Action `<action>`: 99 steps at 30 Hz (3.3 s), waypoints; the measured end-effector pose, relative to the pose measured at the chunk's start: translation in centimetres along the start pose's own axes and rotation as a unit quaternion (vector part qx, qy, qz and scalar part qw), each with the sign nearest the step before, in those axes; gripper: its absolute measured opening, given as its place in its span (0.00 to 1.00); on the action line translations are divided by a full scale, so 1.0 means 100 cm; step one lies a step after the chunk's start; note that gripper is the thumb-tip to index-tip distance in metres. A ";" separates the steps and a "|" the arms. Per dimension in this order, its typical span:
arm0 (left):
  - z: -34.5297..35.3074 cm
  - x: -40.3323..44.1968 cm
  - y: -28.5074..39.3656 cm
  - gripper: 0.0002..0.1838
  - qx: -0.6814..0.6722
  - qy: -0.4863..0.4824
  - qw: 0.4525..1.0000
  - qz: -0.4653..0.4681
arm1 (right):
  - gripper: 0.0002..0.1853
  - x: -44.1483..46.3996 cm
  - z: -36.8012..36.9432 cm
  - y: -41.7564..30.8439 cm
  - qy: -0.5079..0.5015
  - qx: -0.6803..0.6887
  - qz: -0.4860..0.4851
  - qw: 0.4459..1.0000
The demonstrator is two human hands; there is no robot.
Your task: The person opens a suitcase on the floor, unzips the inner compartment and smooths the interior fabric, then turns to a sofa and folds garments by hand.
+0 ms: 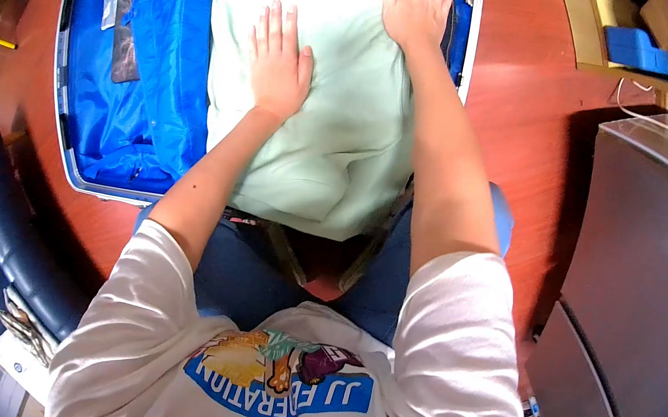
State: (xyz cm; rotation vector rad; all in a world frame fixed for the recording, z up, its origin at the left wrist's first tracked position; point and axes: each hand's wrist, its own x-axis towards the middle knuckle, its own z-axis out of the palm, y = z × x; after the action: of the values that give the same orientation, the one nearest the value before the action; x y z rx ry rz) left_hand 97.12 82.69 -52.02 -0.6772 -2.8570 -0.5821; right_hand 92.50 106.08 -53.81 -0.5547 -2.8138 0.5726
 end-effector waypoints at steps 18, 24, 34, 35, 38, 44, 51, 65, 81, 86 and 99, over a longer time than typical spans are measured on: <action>-0.045 -0.093 0.111 0.34 -0.011 -0.278 0.936 0.215 | 0.33 -0.143 -0.069 0.002 0.008 0.192 0.068 0.979; -0.024 -0.103 0.101 0.31 -0.045 -0.216 0.950 0.219 | 0.31 -0.183 -0.057 -0.013 0.022 0.095 0.109 0.989; -0.043 -0.103 0.098 0.32 -0.081 -0.212 0.947 0.228 | 0.31 -0.188 -0.059 0.001 0.009 0.130 0.049 0.990; -0.049 -0.099 0.098 0.34 -0.083 -0.219 0.943 0.236 | 0.32 -0.189 -0.066 0.005 -0.004 0.151 0.022 0.988; -0.068 -0.091 0.092 0.40 -0.166 -0.251 0.922 0.242 | 0.32 -0.201 -0.091 0.005 -0.005 0.154 -0.005 0.988; -0.107 -0.100 0.047 0.54 -0.153 -0.309 0.896 0.280 | 0.52 -0.230 -0.147 -0.019 -0.185 0.084 -0.192 0.960; -0.079 -0.117 0.048 0.60 0.001 -0.317 0.871 0.376 | 0.68 -0.250 -0.130 -0.020 -0.311 -0.047 -0.252 0.915; -0.032 -0.142 0.036 0.52 0.128 -0.232 0.863 0.431 | 0.67 -0.270 -0.092 -0.005 -0.254 -0.062 -0.228 0.938; -0.154 -0.103 0.011 0.64 0.067 -0.382 0.892 0.232 | 0.71 -0.268 -0.116 -0.019 -0.267 -0.087 -0.226 0.933; -0.129 -0.116 -0.026 0.73 0.230 -0.409 0.848 0.247 | 0.72 -0.267 -0.112 -0.022 -0.276 -0.095 -0.227 0.929; -0.123 -0.120 -0.026 0.67 0.185 -0.403 0.872 0.208 | 0.73 -0.278 -0.097 -0.021 -0.236 -0.100 -0.219 0.941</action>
State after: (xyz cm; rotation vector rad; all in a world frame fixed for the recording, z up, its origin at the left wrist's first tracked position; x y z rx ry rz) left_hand 107.26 70.81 -44.41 -1.7111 -3.1620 0.4225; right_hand 119.70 96.33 -47.96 0.2264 -3.3146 0.3635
